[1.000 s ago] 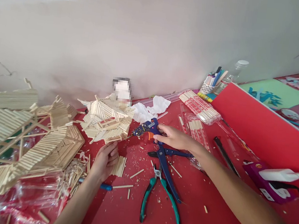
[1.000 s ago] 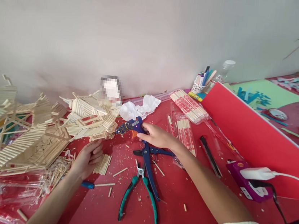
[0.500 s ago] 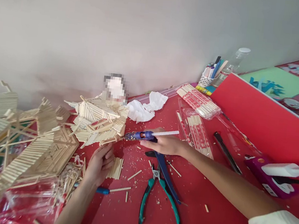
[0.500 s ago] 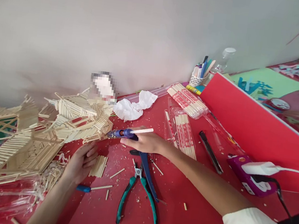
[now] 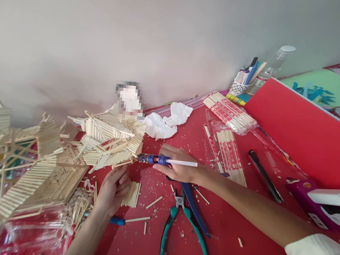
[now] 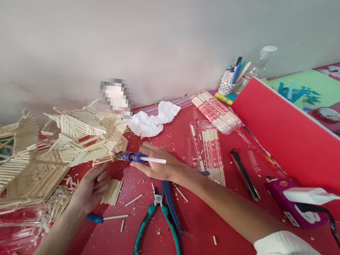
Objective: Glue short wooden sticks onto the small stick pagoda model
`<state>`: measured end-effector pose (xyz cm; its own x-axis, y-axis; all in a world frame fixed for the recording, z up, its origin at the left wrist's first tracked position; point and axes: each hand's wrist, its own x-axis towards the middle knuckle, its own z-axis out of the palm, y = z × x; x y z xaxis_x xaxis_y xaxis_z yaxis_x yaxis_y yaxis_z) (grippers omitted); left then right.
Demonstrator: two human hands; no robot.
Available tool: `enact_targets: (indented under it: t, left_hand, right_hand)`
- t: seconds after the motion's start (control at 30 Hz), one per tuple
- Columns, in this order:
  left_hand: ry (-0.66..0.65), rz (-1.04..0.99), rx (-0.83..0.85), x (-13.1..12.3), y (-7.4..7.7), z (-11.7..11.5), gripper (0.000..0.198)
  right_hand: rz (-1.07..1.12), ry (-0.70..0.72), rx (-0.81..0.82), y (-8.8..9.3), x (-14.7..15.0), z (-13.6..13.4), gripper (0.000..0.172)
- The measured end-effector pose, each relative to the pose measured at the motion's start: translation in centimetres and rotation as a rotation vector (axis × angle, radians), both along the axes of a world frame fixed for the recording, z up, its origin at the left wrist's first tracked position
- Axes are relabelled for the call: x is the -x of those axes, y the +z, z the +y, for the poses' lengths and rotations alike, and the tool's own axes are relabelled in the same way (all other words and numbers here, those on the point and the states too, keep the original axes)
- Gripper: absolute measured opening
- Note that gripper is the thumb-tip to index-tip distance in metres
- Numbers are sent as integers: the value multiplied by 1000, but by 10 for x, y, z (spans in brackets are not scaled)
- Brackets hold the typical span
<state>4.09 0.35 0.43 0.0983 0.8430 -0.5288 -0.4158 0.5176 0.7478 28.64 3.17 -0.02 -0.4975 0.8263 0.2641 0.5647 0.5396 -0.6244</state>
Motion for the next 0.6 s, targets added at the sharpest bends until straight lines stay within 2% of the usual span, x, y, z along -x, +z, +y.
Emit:
enact_targets:
  t: [0.6]
  left_hand:
    - [-1, 22, 32, -2, 4, 0, 52]
  right_hand:
    - [-75, 49, -102, -3, 3, -1, 30]
